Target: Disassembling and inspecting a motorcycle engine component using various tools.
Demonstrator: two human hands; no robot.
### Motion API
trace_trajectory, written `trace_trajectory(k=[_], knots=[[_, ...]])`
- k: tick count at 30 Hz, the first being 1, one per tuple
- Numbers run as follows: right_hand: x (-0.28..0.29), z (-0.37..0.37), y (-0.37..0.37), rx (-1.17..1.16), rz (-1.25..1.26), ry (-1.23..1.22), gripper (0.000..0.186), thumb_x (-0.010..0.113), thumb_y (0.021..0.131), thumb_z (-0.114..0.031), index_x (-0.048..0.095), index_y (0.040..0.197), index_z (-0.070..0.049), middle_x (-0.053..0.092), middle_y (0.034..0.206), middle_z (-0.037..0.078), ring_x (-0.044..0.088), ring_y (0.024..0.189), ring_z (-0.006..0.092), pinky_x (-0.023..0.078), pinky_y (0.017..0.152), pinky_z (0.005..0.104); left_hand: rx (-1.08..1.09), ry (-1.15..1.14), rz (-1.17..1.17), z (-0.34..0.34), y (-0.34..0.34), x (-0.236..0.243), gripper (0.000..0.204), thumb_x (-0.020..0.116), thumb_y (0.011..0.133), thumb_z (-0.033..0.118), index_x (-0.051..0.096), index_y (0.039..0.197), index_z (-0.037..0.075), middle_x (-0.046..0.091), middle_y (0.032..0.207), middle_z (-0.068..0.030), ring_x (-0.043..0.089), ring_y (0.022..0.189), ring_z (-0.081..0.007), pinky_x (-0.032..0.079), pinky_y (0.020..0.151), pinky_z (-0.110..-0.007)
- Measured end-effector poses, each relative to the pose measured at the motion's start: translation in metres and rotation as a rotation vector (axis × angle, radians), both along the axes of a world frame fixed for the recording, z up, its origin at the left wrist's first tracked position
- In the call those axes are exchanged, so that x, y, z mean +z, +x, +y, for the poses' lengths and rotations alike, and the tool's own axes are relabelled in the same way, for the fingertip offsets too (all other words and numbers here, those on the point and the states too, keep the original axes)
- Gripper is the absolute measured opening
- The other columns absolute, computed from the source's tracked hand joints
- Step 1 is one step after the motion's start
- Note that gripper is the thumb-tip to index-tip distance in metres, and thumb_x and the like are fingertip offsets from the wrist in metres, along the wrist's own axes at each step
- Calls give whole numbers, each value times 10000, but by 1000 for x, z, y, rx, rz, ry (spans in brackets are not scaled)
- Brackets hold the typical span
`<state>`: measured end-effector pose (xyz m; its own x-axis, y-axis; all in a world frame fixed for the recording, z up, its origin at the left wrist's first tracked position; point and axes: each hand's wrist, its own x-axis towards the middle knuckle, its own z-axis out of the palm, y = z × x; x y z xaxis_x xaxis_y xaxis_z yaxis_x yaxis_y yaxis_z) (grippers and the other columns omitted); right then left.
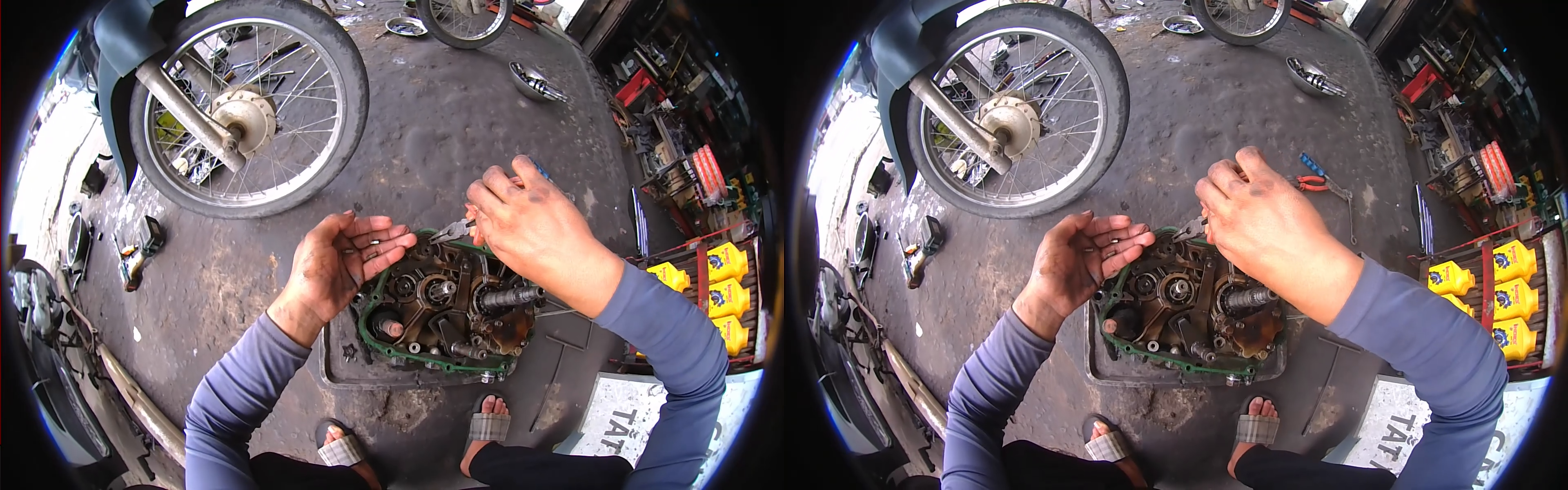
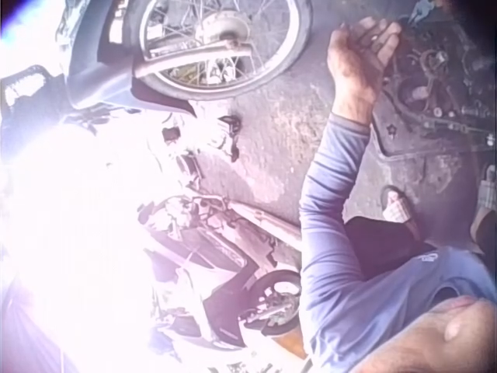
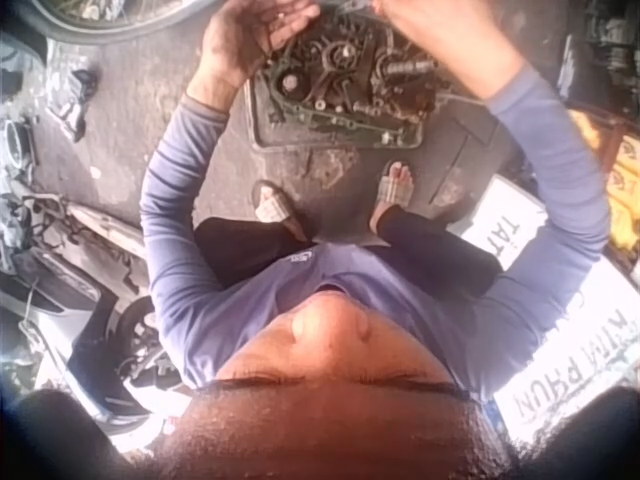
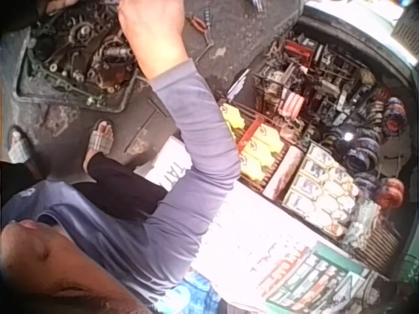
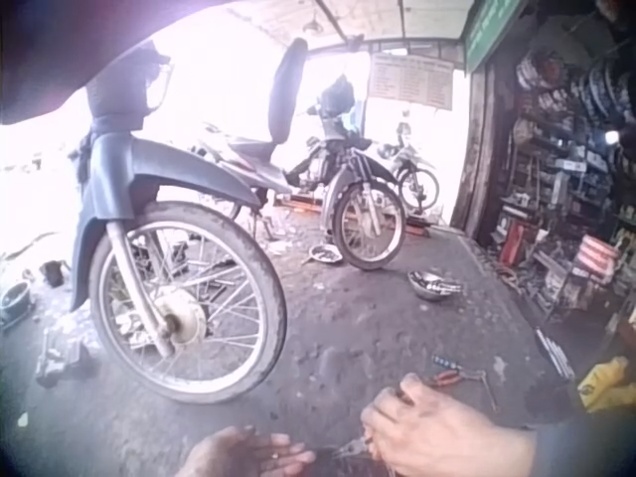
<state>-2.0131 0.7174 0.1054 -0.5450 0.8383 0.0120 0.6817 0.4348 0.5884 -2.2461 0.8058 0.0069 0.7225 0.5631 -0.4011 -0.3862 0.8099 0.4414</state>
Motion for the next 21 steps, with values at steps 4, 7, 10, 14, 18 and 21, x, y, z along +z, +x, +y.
trace_trajectory(k=[4, 7, 10, 14, 18, 21], knots=[[17, -1, -5, -26, 13, -48, 166, 628, 838, -247, 718, 811, -110, 594, 894, -11, 555, 977, 174, 408, 902, 357, 8, -13, 19, 0, 0, 0, 488, 341, 1030, 270, 540, 1176, -151, 581, 1251, -319, 593, 1183, -424, 505, 1041, -426], [34, -4, -6, 20, 63, 78, 164, 627, 839, -244, 716, 804, -111, 601, 921, -16, 557, 978, 167, 412, 901, 369, 5, -16, 33, 0, -1, 1, 483, 350, 1028, 269, 541, 1172, -151, 583, 1246, -318, 595, 1180, -424, 506, 1040, -428], [38, -6, -6, -38, 62, -5, 170, 634, 828, -209, 694, 936, -92, 602, 1046, 13, 550, 1045, 193, 414, 969, 444, 6, -16, 28, -1, 0, 1, 478, 359, 1026, 266, 542, 1167, -151, 584, 1245, -317, 594, 1180, -425, 508, 1038, -428], [23, -3, -5, -25, -15, -32, 188, 617, 865, -261, 735, 851, -115, 606, 964, -14, 551, 1033, 186, 392, 979, 410, 0, -2, 10, -1, 1, 1, 475, 363, 1024, 265, 541, 1165, -152, 583, 1247, -317, 592, 1182, -427, 508, 1039, -429], [9, 0, -7, -19, -45, -18, 194, 616, 860, -266, 751, 876, -128, 604, 977, -18, 539, 1074, 192, 389, 986, 416, -1, 14, -4, -2, 0, 0, 475, 367, 1023, 268, 538, 1168, -152, 583, 1244, -315, 589, 1186, -426, 506, 1040, -430], [8, -1, -11, -35, -124, 14, 205, 609, 854, -261, 760, 892, -129, 603, 990, -9, 528, 1100, 198, 381, 998, 435, 2, 14, 3, -2, 0, 0, 475, 368, 1024, 268, 538, 1167, -151, 583, 1243, -314, 588, 1187, -425, 506, 1040, -431]])
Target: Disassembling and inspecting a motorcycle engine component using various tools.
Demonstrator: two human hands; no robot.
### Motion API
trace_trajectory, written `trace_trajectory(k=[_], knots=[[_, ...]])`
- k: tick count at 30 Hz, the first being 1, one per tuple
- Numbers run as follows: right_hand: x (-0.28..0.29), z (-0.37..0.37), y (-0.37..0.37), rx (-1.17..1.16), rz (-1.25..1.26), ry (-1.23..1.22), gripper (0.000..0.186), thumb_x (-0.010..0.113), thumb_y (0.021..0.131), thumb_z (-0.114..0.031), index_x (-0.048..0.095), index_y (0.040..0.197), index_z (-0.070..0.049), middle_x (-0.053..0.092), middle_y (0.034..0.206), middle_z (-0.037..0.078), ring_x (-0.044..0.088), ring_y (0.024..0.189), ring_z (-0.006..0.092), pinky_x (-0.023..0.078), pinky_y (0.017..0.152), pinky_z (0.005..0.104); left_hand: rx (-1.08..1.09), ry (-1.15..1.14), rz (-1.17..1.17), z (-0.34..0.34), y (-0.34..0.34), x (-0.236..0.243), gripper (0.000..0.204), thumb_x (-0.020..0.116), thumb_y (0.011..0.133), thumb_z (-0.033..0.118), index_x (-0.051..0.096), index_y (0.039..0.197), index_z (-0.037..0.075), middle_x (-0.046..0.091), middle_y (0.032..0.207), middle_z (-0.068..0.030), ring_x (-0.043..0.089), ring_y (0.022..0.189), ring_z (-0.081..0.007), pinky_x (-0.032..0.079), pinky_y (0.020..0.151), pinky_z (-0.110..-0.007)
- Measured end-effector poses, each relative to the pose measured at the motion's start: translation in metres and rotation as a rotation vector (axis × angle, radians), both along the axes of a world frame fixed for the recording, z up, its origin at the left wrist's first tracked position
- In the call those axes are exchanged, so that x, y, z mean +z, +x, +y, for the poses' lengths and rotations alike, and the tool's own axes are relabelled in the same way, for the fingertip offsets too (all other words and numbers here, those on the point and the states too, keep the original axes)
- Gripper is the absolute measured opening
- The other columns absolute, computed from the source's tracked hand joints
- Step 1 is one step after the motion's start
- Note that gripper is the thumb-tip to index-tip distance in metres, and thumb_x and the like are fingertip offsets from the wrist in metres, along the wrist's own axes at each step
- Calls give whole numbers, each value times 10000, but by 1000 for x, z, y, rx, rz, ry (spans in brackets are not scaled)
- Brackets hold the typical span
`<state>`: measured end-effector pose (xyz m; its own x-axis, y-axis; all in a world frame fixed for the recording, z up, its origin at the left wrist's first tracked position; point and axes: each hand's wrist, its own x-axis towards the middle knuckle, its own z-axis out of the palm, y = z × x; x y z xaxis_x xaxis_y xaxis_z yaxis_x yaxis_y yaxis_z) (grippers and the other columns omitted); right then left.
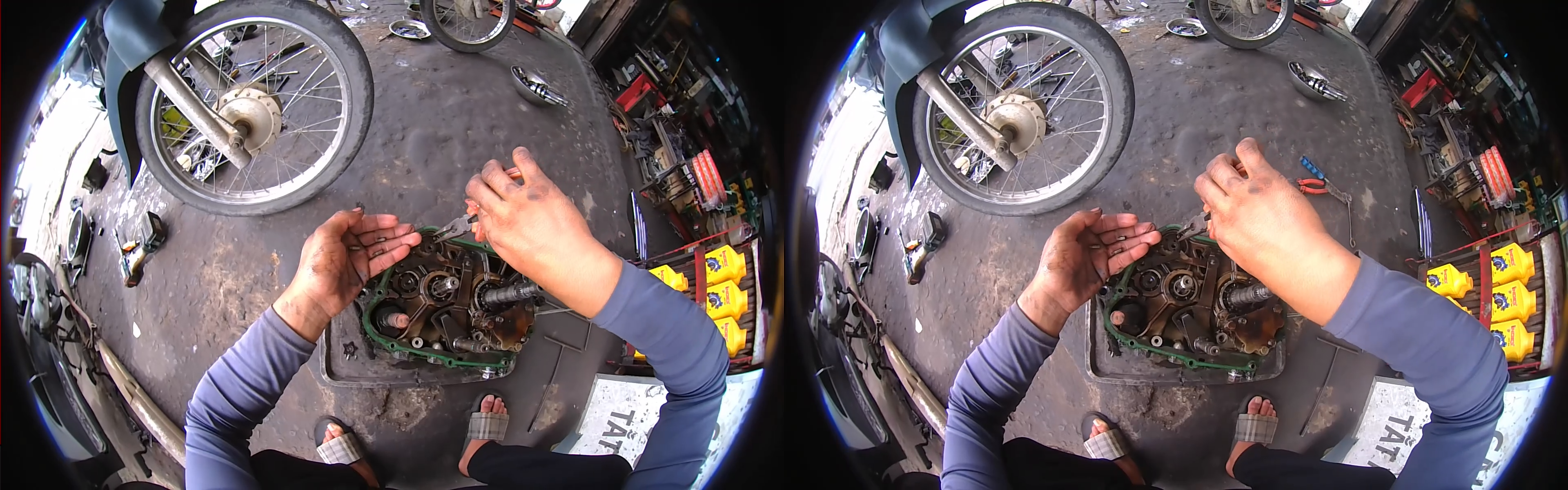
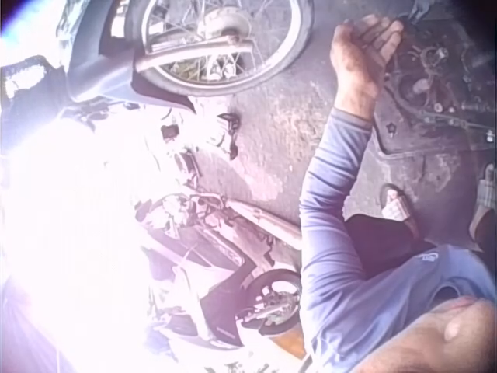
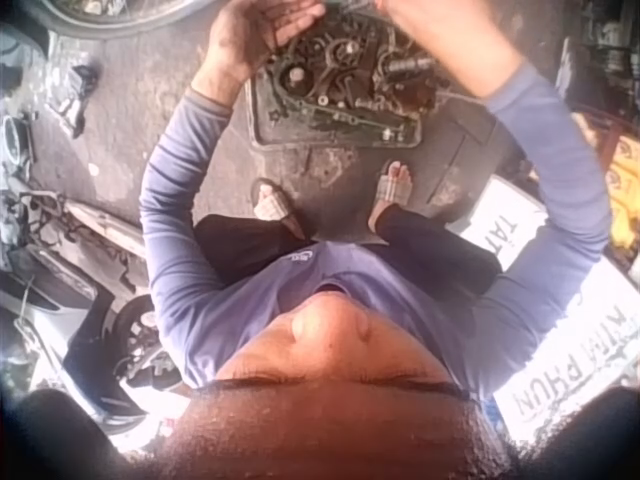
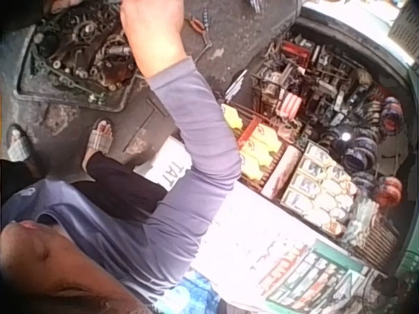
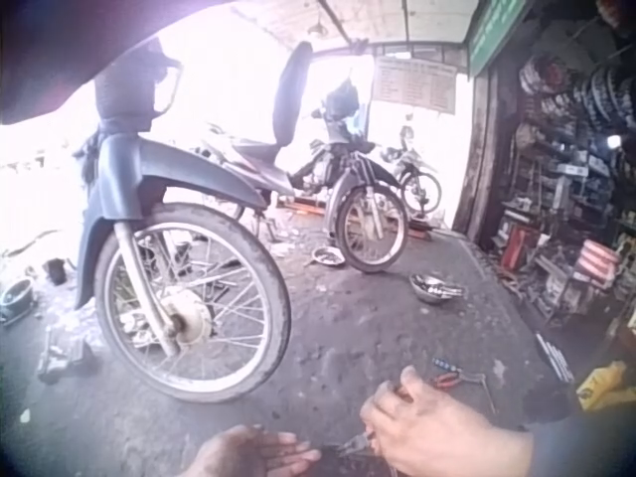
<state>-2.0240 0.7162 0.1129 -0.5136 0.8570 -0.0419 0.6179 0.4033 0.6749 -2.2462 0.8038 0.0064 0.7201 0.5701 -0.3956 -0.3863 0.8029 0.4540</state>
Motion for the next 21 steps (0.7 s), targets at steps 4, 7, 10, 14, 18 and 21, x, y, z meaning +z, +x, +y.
trace_trajectory(k=[4, 7, 10, 14, 18, 21], knots=[[2, -2, -7, -22, -112, -58, 233, 600, 849, -254, 768, 933, -115, 599, 989, 7, 523, 1101, 224, 374, 999, 453, 7, -7, 17, 0, 0, -1, 473, 363, 1024, 267, 538, 1164, -150, 582, 1244, -314, 589, 1186, -425, 507, 1038, -430], [2, -2, -12, -45, -159, -78, 241, 598, 848, -250, 770, 947, -113, 599, 984, 11, 522, 1098, 233, 372, 998, 452, 9, -10, 18, 0, 1, -1, 473, 358, 1024, 264, 538, 1164, -150, 582, 1244, -314, 590, 1185, -426, 507, 1038, -430], [3, -2, -14, -57, -177, -95, 239, 599, 845, -249, 772, 945, -119, 600, 975, 10, 524, 1092, 232, 371, 997, 447, 4, -11, 20, 0, 1, 0, 472, 354, 1024, 261, 537, 1166, -149, 585, 1240, -314, 591, 1183, -424, 508, 1038, -428], [18, -3, -16, -28, -132, -39, 227, 605, 839, -252, 773, 934, -134, 603, 961, -2, 529, 1078, 215, 367, 1000, 444, -7, 12, 0, 0, 0, 2, 472, 351, 1024, 259, 535, 1169, -150, 588, 1237, -315, 594, 1182, -420, 508, 1037, -427], [42, -6, -21, -43, -12, -6, 218, 609, 840, -256, 771, 922, -135, 606, 976, -12, 532, 1076, 205, 365, 1001, 451, -4, 17, 23, -2, 0, 4, 479, 348, 1025, 262, 534, 1171, -154, 589, 1231, -323, 598, 1177, -420, 506, 1036, -429], [48, -7, -32, 37, 153, 44, 213, 614, 841, -262, 766, 903, -126, 606, 992, -8, 530, 1088, 200, 363, 1005, 454, -9, 4, -19, -4, 0, 8, 481, 351, 1026, 264, 535, 1169, -156, 593, 1221, -327, 601, 1171, -424, 508, 1035, -429]])
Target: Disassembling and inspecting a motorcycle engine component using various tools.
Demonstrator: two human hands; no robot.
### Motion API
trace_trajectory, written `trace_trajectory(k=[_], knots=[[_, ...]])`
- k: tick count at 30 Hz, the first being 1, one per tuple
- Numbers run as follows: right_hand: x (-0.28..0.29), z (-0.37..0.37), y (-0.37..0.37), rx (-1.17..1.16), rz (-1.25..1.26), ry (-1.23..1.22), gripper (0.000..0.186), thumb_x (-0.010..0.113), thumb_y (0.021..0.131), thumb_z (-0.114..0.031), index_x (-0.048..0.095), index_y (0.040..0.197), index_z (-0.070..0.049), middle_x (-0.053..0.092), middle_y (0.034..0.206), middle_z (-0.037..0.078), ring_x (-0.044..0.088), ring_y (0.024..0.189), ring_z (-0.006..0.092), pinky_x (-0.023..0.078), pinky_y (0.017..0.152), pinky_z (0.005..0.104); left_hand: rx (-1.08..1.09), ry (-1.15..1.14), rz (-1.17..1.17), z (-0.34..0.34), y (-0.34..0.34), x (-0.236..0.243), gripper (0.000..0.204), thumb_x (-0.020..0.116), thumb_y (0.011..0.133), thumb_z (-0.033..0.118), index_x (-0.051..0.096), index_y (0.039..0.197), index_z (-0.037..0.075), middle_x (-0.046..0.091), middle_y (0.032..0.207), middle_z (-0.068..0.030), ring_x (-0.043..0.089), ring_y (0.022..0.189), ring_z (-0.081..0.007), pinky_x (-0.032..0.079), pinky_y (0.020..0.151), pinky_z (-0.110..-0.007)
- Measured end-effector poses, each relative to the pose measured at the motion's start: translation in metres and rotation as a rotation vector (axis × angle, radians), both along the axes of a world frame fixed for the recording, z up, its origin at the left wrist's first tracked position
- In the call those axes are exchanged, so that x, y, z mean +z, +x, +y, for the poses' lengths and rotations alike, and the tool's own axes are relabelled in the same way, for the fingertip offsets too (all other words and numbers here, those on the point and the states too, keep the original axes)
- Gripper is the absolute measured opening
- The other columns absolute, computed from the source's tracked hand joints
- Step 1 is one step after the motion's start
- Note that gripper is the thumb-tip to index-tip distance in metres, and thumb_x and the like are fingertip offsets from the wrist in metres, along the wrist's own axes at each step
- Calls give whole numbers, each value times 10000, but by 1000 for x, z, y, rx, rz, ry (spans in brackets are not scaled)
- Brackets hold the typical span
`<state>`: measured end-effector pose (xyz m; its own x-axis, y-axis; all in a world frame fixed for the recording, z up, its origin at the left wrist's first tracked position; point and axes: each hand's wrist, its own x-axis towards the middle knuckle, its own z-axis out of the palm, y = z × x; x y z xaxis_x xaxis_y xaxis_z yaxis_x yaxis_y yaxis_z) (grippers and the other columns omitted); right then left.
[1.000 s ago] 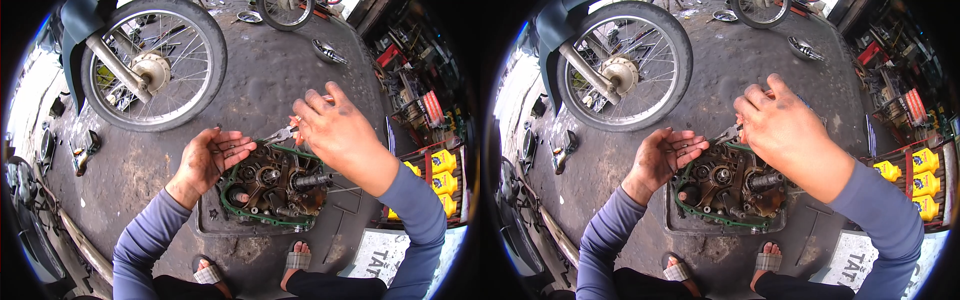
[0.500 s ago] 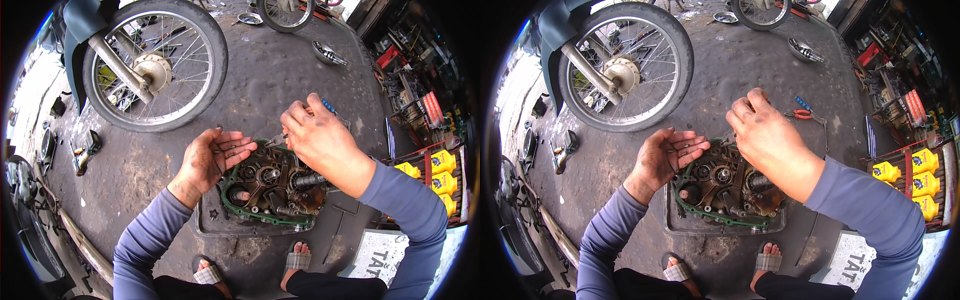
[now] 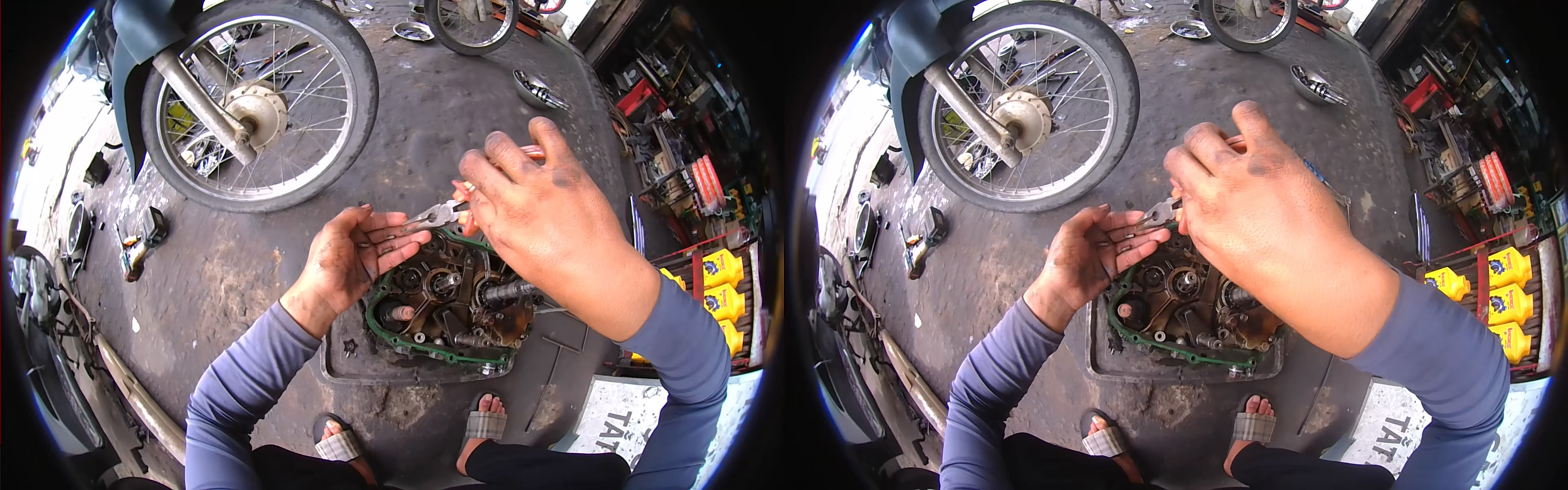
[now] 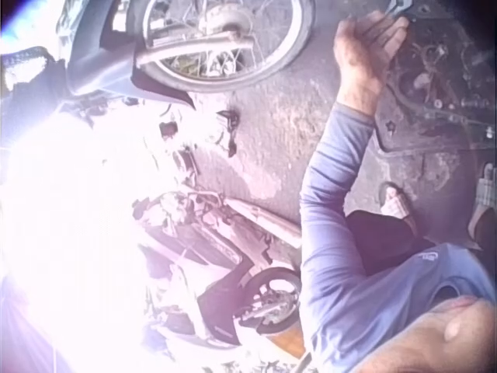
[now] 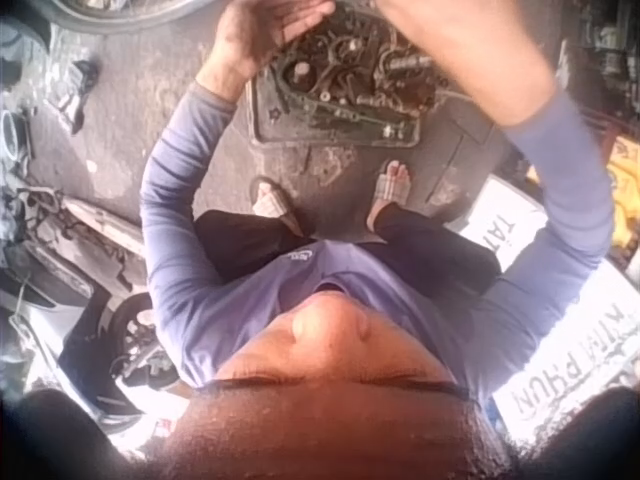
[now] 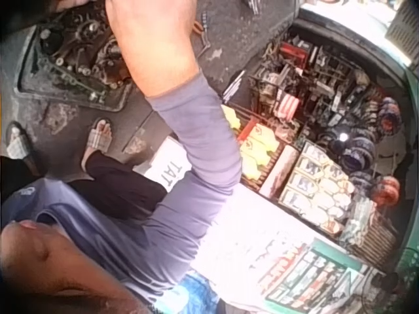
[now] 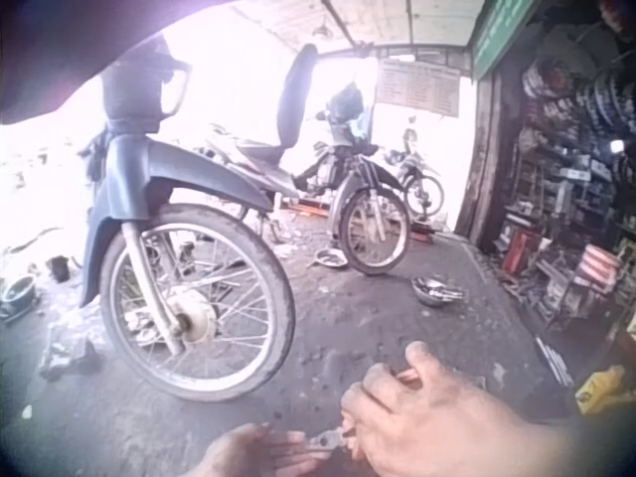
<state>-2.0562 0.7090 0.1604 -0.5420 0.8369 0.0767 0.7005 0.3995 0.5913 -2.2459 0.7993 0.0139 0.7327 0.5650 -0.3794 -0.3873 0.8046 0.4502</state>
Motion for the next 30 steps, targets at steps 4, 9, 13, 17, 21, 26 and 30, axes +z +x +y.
trace_trajectory(k=[4, 9, 13, 17, 21, 26, 30], knots=[[-4, 5, -12, -26, -25, 6, 189, 628, 816, -236, 718, 912, -100, 591, 1062, 30, 525, 1140, 215, 366, 1034, 491, 40, -24, 3, -3, -8, 6, 467, 384, 1020, 264, 564, 1126, -153, 606, 1194, -331, 612, 1152, -428, 532, 1014, -419], [27, -29, 14, -44, 224, 55, 147, 619, 794, -124, 663, 913, -49, 567, 1185, 78, 515, 1190, 263, 368, 1044, 480, 72, -19, -27, -16, -58, -13, 425, 436, 1003, 265, 627, 998, -115, 663, 1067, -297, 650, 1090, -403, 573, 951, -407], [55, -117, 70, -308, 829, -675, 234, 630, 692, 51, 645, 920, 4, 581, 1146, 98, 603, 1056, 267, 464, 926, 375, 96, -82, 258, -27, -101, -75, 391, 430, 990, 277, 624, 891, -47, 686, 923, -235, 688, 852, -354, 605, 794, -389], [-25, -205, 111, -619, 1243, -1553, 359, 492, 756, 125, 646, 1061, 16, 630, 1049, 105, 646, 993, 228, 498, 878, 312, -66, -111, 670, -51, -101, -155, 347, 430, 985, 249, 599, 906, -44, 679, 882, -215, 684, 769, -328, 595, 734, -427], [-164, -281, 123, -933, 980, -1374, 200, 533, 821, -12, 662, 973, -30, 649, 1015, 156, 611, 1059, 322, 469, 939, 386, -335, 322, 754, -57, -89, -219, 273, 480, 960, 159, 639, 900, -55, 671, 847, -153, 687, 776, -251, 573, 718, -368], [-277, -363, 154, -1098, 851, -838, 203, 546, 814, -30, 667, 976, -52, 634, 1007, 187, 603, 1024, 375, 485, 896, 421, -499, 1479, 705, -51, -106, -260, 165, 493, 893, 37, 639, 911, -36, 673, 846, -196, 686, 789, -281, 554, 712, -363], [-315, -387, 164, -1308, 1026, -470, 328, 562, 790, 4, 659, 1099, -49, 614, 1007, 198, 583, 1051, 396, 467, 927, 453, -461, 1219, 795, -58, -113, -267, 230, 489, 901, 129, 662, 912, -22, 684, 882, -228, 669, 808, -346, 533, 741, -396]])
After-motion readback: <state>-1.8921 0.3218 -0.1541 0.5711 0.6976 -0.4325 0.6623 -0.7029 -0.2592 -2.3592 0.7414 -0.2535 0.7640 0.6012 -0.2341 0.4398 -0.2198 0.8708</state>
